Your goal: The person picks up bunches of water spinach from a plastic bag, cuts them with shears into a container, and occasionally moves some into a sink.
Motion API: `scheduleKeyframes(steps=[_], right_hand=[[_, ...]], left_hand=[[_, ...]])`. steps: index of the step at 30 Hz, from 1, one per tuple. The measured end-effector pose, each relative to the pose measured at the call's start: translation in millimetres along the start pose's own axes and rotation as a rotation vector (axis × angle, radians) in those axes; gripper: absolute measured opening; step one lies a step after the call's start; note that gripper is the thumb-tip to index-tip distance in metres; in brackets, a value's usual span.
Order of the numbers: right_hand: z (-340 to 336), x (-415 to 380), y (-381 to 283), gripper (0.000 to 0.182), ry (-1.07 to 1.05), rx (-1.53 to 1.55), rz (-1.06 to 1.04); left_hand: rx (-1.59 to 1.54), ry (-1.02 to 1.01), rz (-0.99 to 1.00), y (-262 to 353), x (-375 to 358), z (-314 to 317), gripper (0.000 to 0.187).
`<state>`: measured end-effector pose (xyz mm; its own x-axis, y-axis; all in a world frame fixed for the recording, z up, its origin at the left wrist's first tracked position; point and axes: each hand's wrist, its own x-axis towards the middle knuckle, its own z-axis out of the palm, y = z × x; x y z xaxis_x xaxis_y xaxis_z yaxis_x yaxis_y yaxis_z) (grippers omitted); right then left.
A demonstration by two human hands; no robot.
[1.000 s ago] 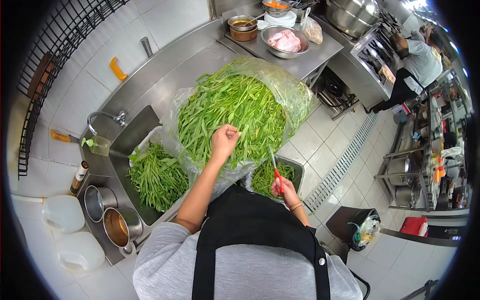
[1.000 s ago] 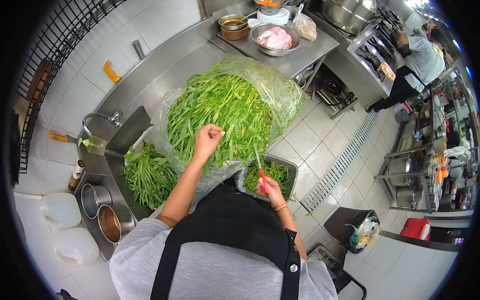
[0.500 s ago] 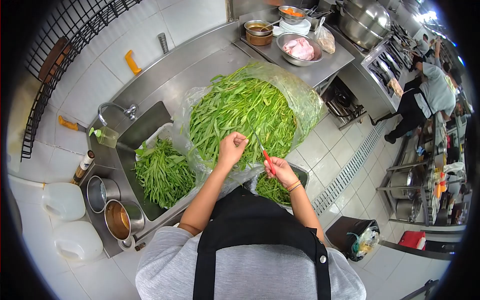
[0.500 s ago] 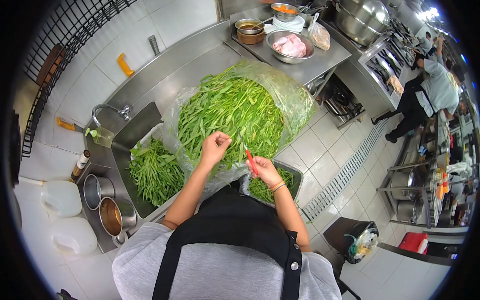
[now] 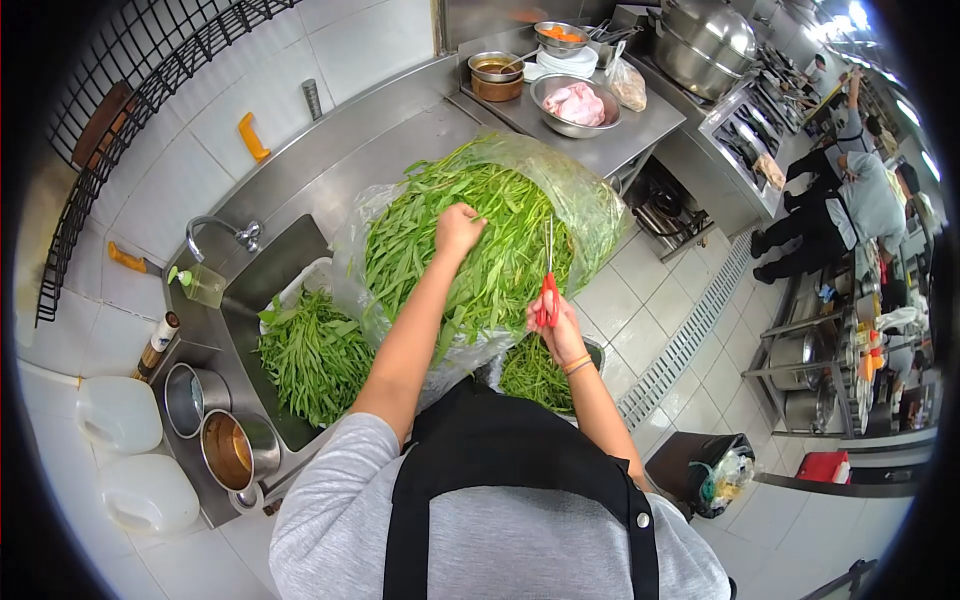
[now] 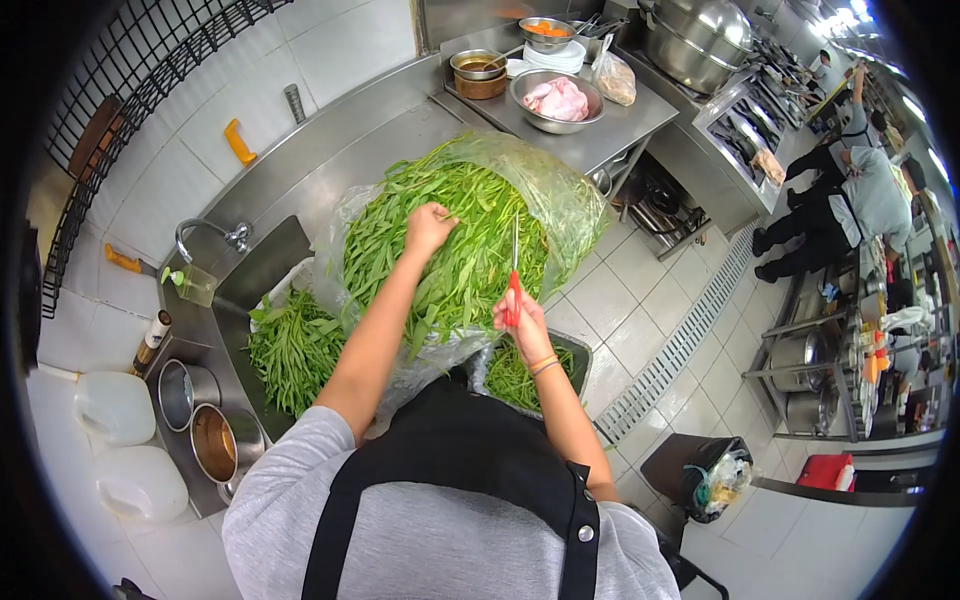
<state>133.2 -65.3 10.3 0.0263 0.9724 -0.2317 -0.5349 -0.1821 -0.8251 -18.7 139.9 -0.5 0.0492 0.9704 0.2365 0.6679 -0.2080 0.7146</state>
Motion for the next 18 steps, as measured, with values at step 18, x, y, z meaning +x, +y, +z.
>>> scheduleKeyframes(steps=[18], right_hand=[[39.2, 158.7, 23.2, 0.019, 0.411, -0.189, -0.378]], left_hand=[[-0.502, -0.471, -0.179, 14.4, -33.0, -36.7, 0.025]])
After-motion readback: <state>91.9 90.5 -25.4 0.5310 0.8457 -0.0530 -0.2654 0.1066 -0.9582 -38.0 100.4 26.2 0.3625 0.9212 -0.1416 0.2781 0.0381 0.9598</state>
